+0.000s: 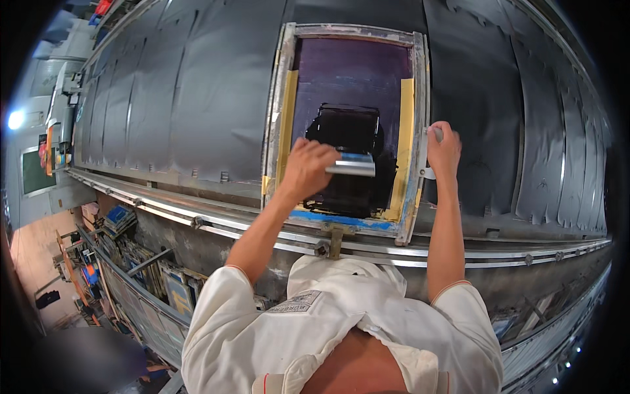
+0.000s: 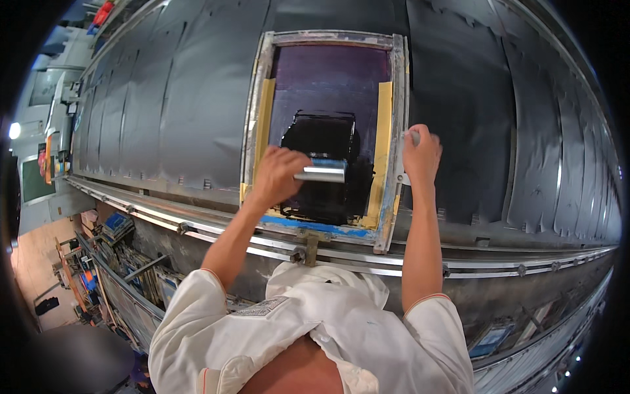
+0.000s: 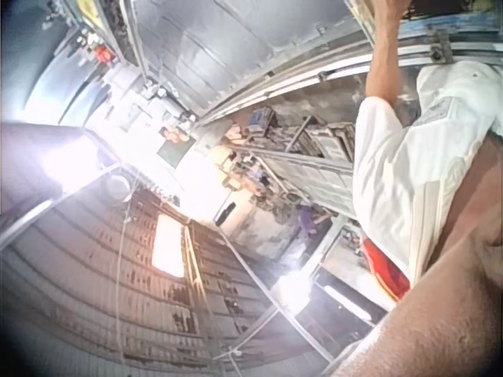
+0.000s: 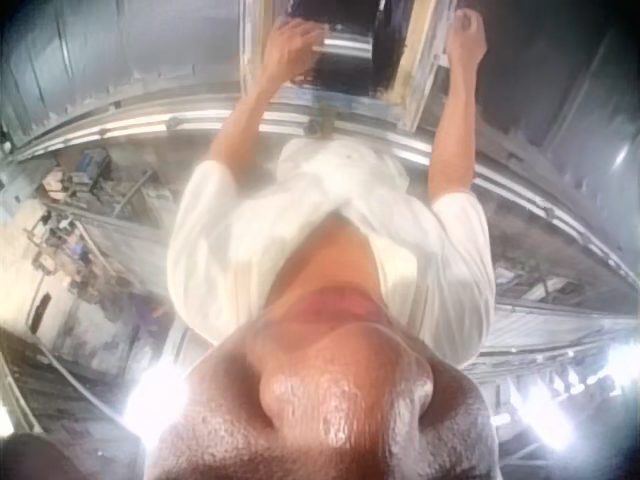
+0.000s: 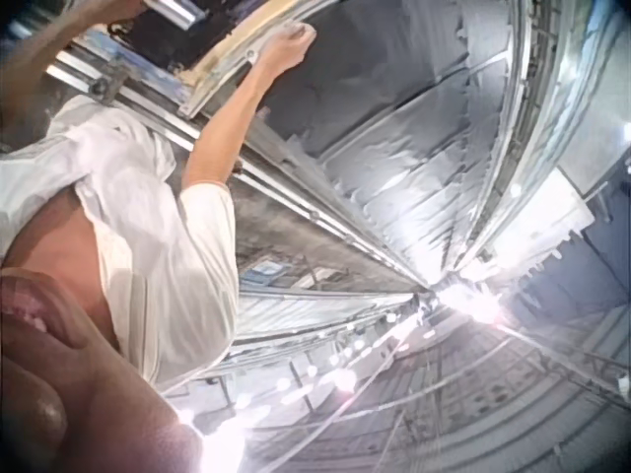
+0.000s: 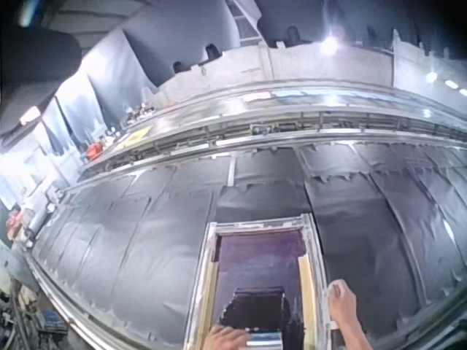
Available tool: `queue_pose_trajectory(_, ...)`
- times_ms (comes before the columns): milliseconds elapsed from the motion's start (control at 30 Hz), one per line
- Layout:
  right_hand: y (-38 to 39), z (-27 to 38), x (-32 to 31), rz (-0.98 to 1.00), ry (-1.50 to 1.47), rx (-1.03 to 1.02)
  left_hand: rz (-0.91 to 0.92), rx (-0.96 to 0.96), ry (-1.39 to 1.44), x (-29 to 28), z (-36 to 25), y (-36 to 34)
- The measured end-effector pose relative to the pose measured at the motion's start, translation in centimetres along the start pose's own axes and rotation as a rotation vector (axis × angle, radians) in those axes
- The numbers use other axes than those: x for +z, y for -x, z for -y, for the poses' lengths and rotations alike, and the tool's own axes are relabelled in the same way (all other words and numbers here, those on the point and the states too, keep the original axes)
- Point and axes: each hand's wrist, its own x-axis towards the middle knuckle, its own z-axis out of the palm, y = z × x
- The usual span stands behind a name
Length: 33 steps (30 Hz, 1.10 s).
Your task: The person uses a squeegee to spread a dark viscous substance evenly across a rectangular panel mounted on a curved metallic surface. The person repeatedly moves the squeegee back and forth to smooth the coating within taped boundaries.
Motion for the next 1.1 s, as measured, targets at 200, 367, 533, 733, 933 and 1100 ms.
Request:
queue_pose_trajectory(200,-3.9,11.3,-6.9,0.508,-0.431,-0.328,0.178,-0.036,0.003,-2.6,3.1,-9.2)
queue_pose_trajectory(367,-6.3,14.2,-2.5,0.676,0.052,-0.522,0.279,-0.153,0.107,-1.3,5.1,-12.5)
queue_pose_trajectory(533,-3.9,13.4,-0.7,0.577,0.105,-0.64,0.18,-0.122,0.069,-0.7,4.5,-9.8)
queue_pose_trajectory(733,6.2,10.5,-2.2,0.629,0.108,-0.726,0.261,-0.081,0.085,-0.3,-0.3,-0.9)
queue_pose_trajectory(933,-2.8,11.7,-1.4,0.578,0.155,-0.65,0.167,0.012,0.011,1.1,4.0,-9.3)
queue_pose_trajectory(1100,-7.2,13.1,-0.3,0.669,0.107,-0.521,0.183,-0.06,0.022,1.8,6.7,-12.9)
